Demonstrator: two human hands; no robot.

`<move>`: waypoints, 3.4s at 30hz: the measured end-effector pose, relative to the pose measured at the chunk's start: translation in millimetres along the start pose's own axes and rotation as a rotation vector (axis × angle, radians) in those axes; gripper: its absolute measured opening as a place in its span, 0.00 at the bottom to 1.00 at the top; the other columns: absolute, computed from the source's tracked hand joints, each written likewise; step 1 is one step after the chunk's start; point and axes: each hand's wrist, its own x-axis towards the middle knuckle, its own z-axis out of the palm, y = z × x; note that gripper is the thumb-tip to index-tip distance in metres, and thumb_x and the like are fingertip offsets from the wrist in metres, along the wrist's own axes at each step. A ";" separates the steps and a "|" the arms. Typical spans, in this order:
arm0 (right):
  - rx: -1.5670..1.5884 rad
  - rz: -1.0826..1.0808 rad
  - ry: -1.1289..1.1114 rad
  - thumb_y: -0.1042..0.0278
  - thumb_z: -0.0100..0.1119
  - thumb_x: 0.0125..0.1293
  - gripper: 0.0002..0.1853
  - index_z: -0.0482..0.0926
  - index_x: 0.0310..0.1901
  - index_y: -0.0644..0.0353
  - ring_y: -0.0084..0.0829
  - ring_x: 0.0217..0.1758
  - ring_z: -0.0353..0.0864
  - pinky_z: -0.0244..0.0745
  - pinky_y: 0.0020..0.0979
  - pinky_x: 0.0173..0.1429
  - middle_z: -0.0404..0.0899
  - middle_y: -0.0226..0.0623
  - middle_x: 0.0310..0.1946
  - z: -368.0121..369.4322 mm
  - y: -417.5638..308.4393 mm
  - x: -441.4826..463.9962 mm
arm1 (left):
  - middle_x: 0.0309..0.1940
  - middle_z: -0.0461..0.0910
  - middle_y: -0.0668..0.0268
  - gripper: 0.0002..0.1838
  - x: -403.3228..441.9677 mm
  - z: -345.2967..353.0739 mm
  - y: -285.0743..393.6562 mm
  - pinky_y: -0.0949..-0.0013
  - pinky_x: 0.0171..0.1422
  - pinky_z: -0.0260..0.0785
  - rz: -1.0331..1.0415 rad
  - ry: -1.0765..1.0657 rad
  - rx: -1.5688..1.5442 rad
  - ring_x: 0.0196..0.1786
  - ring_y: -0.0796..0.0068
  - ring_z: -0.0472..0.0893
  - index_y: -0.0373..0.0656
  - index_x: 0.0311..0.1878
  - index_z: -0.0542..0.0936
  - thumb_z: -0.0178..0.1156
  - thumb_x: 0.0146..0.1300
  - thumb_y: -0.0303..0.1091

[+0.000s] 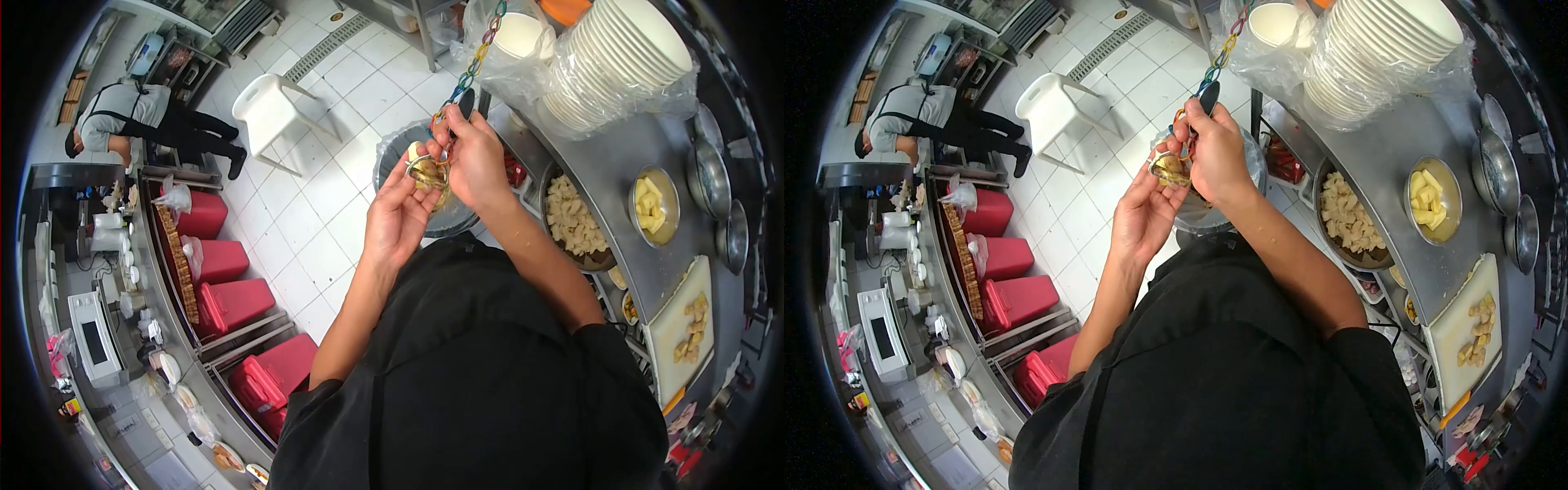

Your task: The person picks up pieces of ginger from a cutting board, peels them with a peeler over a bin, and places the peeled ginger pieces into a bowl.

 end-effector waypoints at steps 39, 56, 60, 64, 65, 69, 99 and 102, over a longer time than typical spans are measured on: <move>-0.191 -0.087 -0.115 0.64 0.46 0.73 0.08 0.65 0.36 0.58 0.24 0.27 0.69 0.75 0.34 0.41 0.67 0.30 0.24 14.2 5.2 17.5 | 0.53 0.73 0.51 0.21 -9.9 -13.6 12.3 0.61 0.67 0.66 0.038 0.061 -0.025 0.55 0.61 0.75 0.26 0.62 0.63 0.42 0.70 0.27; -0.101 -0.172 -0.110 0.61 0.44 0.74 0.09 0.68 0.42 0.59 0.24 0.26 0.67 0.72 0.33 0.42 0.65 0.30 0.24 8.5 -2.5 -11.7 | 0.55 0.74 0.59 0.21 -6.9 10.3 4.9 0.67 0.62 0.69 0.049 0.062 0.005 0.56 0.70 0.76 0.33 0.63 0.66 0.49 0.68 0.27; -0.076 -0.165 -0.123 0.63 0.45 0.74 0.09 0.66 0.39 0.58 0.23 0.24 0.66 0.73 0.32 0.38 0.66 0.30 0.23 8.2 -0.9 -11.3 | 0.55 0.75 0.58 0.21 -8.3 5.0 3.6 0.66 0.62 0.69 0.044 0.033 0.028 0.56 0.70 0.76 0.32 0.63 0.66 0.48 0.68 0.25; -0.079 -0.170 -0.118 0.65 0.45 0.73 0.09 0.65 0.36 0.59 0.21 0.21 0.65 0.74 0.31 0.34 0.65 0.30 0.22 4.6 3.3 -8.4 | 0.53 0.75 0.58 0.20 -13.2 10.4 1.9 0.66 0.60 0.70 0.050 0.048 0.081 0.52 0.71 0.77 0.30 0.62 0.65 0.47 0.67 0.25; -0.079 -0.170 -0.118 0.65 0.45 0.73 0.09 0.65 0.36 0.59 0.21 0.21 0.65 0.74 0.31 0.34 0.65 0.30 0.22 3.5 4.9 -7.8 | 0.52 0.75 0.57 0.20 -13.4 9.4 1.0 0.65 0.60 0.70 0.054 0.047 0.089 0.51 0.71 0.77 0.30 0.61 0.65 0.47 0.67 0.25; -0.131 -0.140 -0.106 0.65 0.46 0.73 0.08 0.64 0.36 0.58 0.22 0.22 0.65 0.73 0.31 0.36 0.64 0.29 0.21 -0.6 10.3 -3.5 | 0.53 0.76 0.57 0.21 -18.2 10.2 -1.2 0.66 0.58 0.70 0.058 0.075 0.138 0.51 0.70 0.77 0.30 0.63 0.66 0.46 0.67 0.23; -0.049 -0.198 0.049 0.65 0.44 0.73 0.08 0.67 0.36 0.58 0.26 0.26 0.68 0.75 0.37 0.43 0.67 0.31 0.25 14.6 -3.5 -8.5 | 0.49 0.75 0.58 0.19 -15.5 -5.1 0.2 0.62 0.60 0.71 0.264 0.125 0.206 0.51 0.67 0.77 0.35 0.54 0.69 0.56 0.58 0.16; -0.058 -0.261 0.041 0.66 0.46 0.73 0.08 0.66 0.37 0.60 0.23 0.21 0.70 0.77 0.33 0.35 0.69 0.31 0.23 15.1 0.0 -8.9 | 0.42 0.80 0.60 0.17 -13.6 0.0 -5.8 0.73 0.51 0.74 0.501 0.173 0.472 0.46 0.74 0.79 0.33 0.47 0.74 0.62 0.53 0.13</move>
